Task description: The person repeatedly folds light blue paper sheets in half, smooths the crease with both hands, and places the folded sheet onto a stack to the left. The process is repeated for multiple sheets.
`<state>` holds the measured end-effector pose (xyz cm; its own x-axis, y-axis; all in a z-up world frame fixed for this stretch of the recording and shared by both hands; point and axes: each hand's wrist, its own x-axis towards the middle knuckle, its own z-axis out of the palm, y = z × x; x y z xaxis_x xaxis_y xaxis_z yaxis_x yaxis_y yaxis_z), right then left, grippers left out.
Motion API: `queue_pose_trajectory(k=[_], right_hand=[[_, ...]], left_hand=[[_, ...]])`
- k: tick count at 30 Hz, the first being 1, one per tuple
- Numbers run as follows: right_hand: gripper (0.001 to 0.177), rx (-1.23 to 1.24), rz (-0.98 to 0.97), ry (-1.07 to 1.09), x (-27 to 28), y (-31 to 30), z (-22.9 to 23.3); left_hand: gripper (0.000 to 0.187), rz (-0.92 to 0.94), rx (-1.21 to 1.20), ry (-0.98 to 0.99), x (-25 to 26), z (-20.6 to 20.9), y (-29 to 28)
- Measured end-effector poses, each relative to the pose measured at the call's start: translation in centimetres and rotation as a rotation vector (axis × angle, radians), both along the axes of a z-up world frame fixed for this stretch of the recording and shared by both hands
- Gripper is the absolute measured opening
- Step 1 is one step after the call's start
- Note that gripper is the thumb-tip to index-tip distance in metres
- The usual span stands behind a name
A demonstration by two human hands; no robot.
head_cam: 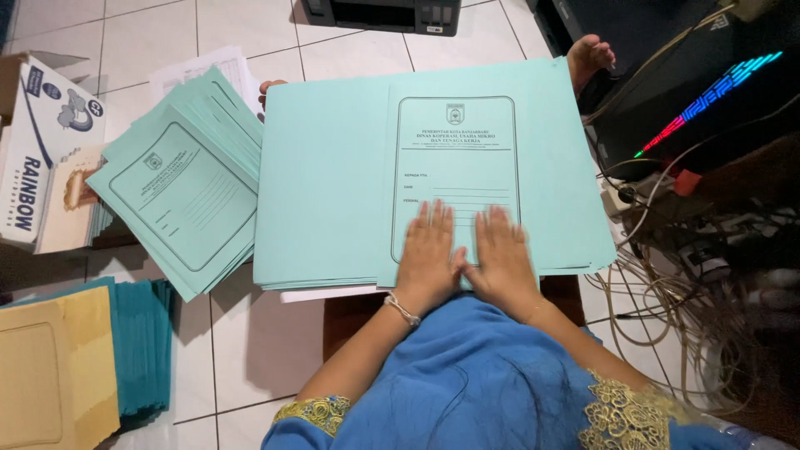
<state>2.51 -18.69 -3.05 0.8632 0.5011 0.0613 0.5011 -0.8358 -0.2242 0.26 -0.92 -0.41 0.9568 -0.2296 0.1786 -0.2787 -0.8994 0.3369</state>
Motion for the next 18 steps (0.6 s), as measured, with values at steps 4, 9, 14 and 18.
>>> queue_pose_trajectory(k=[4, 9, 14, 18], right_hand=[[0.096, 0.001, 0.144, 0.041, 0.2, 0.7, 1.0], [0.094, -0.068, -0.150, 0.067, 4.4, -0.3, 2.6], [0.098, -0.005, -0.169, 0.003, 19.1, 2.0, 2.7], [0.092, 0.016, -0.177, 0.075, 26.2, 3.8, 4.4]], left_hand=[[0.069, -0.033, -0.023, 0.003, -0.3, 0.7, 1.0], [0.074, 0.206, -0.014, 0.067, -0.8, 1.6, 3.4], [0.076, 0.287, -0.002, 0.118, -0.7, 1.7, 1.7], [0.077, 0.390, 0.141, -0.007, -0.2, -0.3, 1.2]])
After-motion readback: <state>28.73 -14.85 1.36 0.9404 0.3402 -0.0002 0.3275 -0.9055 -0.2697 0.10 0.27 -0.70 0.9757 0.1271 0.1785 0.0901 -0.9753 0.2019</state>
